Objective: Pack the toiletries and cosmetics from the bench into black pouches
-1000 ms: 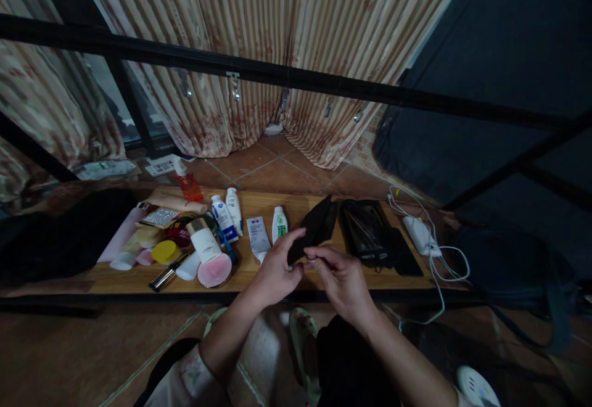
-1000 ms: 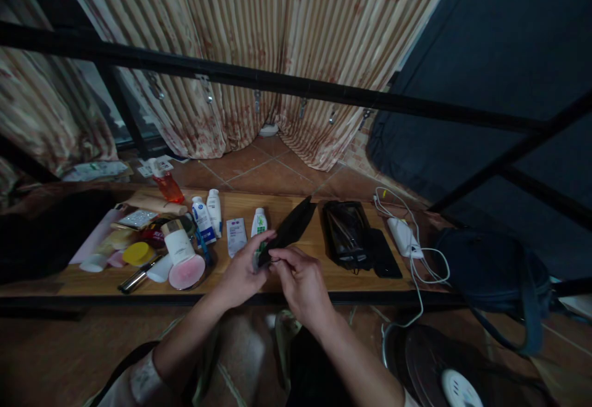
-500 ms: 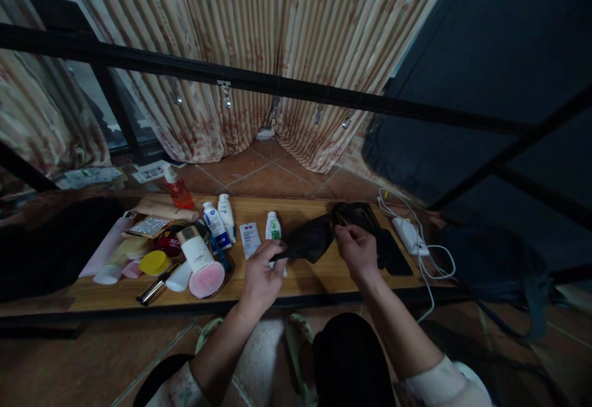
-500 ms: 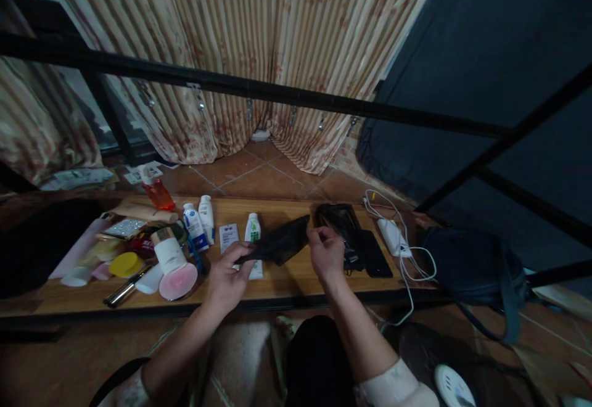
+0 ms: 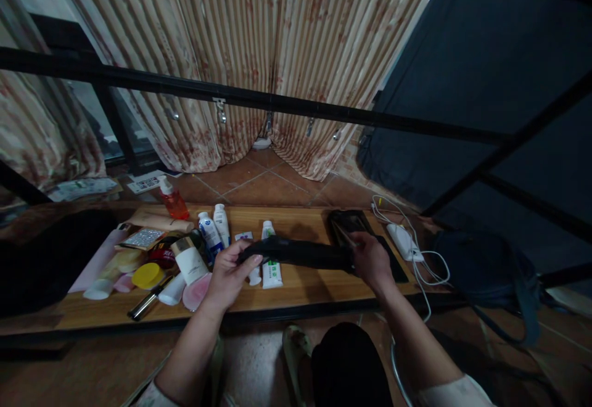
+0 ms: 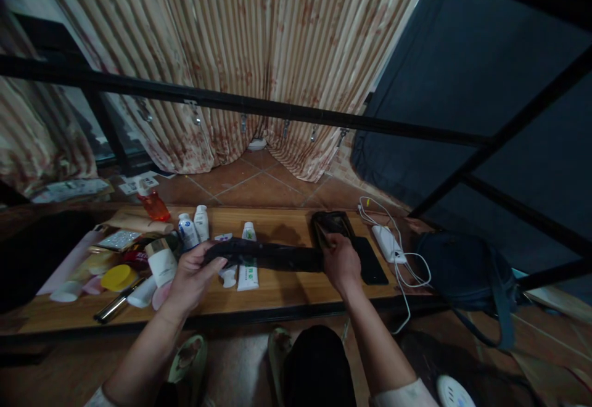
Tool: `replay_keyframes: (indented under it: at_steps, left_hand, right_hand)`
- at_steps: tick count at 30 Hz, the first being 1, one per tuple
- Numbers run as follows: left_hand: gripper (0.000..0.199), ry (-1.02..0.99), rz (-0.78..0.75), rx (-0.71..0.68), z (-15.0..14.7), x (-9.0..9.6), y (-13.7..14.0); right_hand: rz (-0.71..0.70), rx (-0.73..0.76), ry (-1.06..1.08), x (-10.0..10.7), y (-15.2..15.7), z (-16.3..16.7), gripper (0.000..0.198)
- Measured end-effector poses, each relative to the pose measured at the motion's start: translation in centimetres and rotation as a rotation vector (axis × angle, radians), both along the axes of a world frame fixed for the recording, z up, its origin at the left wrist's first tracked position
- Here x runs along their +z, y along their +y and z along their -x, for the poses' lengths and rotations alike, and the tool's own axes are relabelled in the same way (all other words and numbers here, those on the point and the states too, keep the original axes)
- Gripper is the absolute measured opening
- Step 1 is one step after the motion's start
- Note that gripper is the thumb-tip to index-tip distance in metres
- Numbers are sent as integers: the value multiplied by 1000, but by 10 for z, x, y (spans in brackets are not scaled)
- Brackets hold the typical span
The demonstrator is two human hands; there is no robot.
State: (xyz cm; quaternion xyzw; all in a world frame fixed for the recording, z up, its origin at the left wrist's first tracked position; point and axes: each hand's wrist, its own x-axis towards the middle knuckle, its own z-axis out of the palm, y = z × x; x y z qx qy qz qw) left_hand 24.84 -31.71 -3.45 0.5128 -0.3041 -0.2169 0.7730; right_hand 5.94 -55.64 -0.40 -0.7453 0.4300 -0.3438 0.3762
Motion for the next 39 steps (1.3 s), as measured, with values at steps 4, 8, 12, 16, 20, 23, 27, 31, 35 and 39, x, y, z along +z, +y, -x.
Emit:
replay_keyframes:
  at_steps: [4,8,12,16,20,23,27,31,35,39]
  left_hand:
    - [26,159,100,38,-6,6,2]
    - [25,149,99,14,-10,6,6]
    - [21,94,39,-31,-12,1,3]
    - [33,-35,-83,203,-12,0,-6]
    - [44,-150,-190,549,10,5,-15]
    - [44,-166,-177,251,46,12,-21]
    - [51,-76,-211,-17,78,15,-30]
    - [48,-9,-252,53,66,9,-27]
    - [54,-34,-319,170,41,5,-15]
    - [51,-5,-330,244,24,8,-6]
  right_hand:
    - [178,383,22,38,27,14,34]
    - [-40,714,215,70,60,25,43]
    - [-23,866,303,72,87,22,41]
    - [8,735,322,52,100,10,46]
    - [270,407,349,32,109,-2,40]
    - [504,266,423,22,118,-11,35]
    - [544,297,410,16,124,-21,33]
    - [370,189,284,15,102,-20,36]
    - [337,14,211,10,70,-13,37]
    - [391,-32,226,1,49,-6,38]
